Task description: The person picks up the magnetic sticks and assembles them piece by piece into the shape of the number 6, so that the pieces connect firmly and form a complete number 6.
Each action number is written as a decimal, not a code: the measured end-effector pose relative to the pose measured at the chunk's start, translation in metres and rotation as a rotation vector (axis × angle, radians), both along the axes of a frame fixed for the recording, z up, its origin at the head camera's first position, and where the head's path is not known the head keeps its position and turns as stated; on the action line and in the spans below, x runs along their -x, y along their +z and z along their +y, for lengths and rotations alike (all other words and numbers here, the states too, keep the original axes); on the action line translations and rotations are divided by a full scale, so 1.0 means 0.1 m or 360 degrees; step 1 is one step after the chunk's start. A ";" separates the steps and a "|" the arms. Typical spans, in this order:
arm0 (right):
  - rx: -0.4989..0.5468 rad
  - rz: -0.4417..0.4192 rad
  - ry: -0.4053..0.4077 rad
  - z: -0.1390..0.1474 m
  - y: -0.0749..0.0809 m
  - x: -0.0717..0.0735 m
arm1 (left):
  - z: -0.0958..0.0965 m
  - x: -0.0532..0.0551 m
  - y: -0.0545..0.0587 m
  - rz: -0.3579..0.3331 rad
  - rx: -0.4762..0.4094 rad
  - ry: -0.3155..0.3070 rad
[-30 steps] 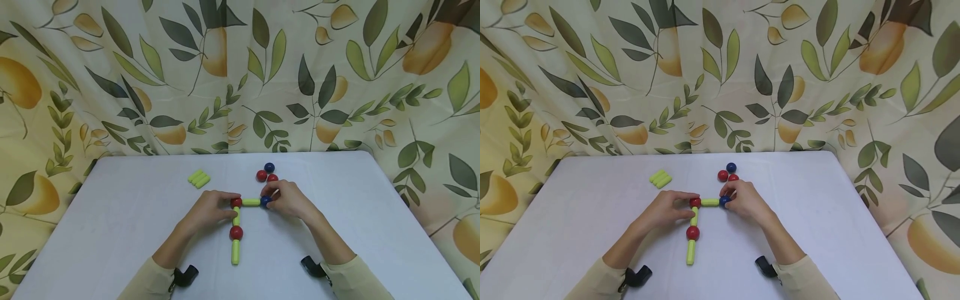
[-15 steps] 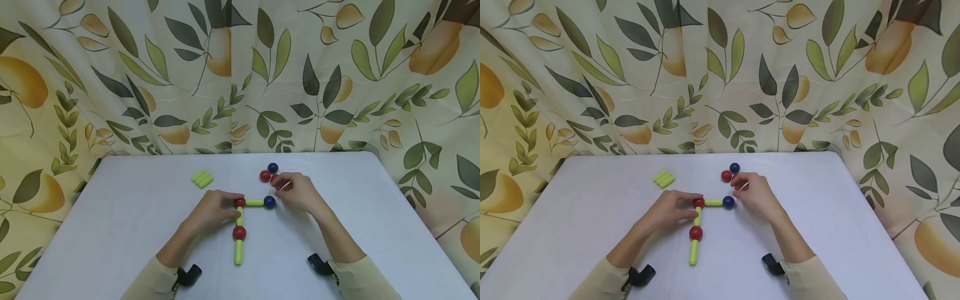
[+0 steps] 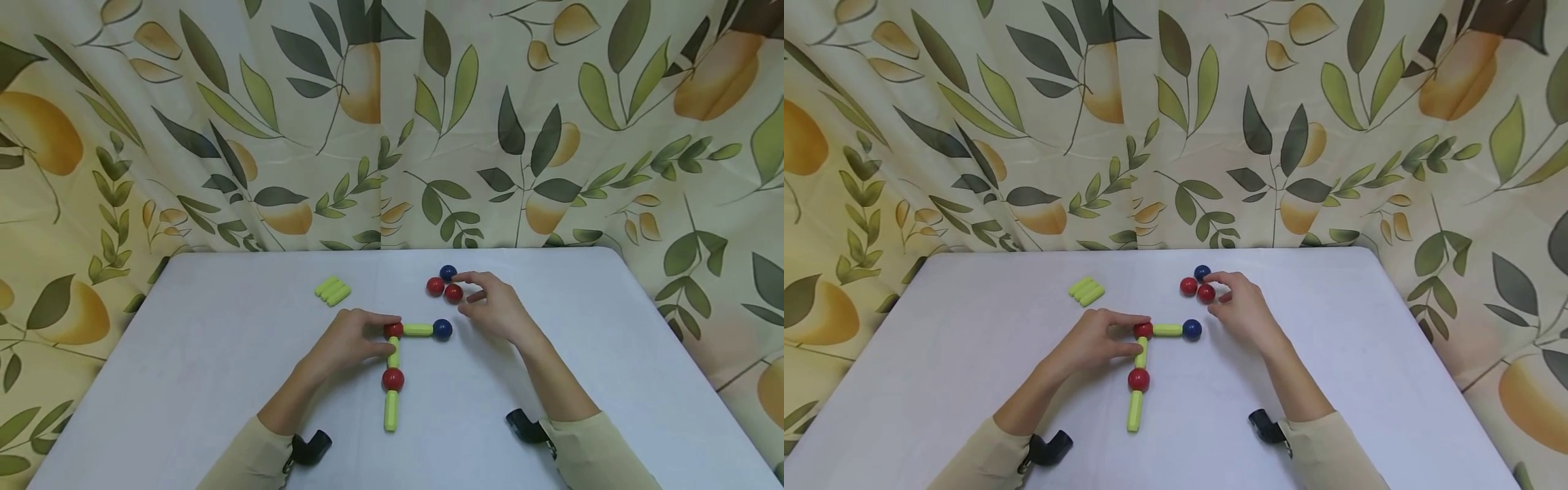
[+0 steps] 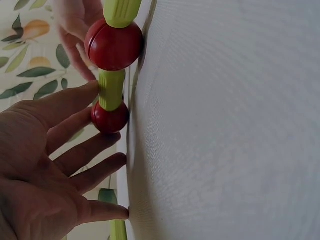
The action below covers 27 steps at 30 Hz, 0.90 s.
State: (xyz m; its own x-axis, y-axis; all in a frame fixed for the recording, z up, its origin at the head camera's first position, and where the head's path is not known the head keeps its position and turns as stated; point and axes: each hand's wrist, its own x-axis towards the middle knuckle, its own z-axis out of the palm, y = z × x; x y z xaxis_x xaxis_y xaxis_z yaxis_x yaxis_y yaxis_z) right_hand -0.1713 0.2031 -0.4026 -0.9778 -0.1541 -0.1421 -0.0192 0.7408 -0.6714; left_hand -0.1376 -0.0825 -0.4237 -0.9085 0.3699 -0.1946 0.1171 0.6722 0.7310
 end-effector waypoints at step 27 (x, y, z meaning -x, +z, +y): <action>-0.0025 -0.0030 0.0017 0.07 -0.02 0.04 | 0.01 0.01 -0.01 -0.0032 -0.0011 0.0044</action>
State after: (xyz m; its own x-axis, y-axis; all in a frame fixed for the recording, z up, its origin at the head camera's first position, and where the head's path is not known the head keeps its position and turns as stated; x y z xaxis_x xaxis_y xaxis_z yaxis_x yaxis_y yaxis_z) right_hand -0.1754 0.2100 -0.4042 -0.9732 -0.1620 -0.1632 -0.0143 0.7510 -0.6602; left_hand -0.1389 -0.0819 -0.4247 -0.9142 0.3462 -0.2106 0.0836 0.6697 0.7379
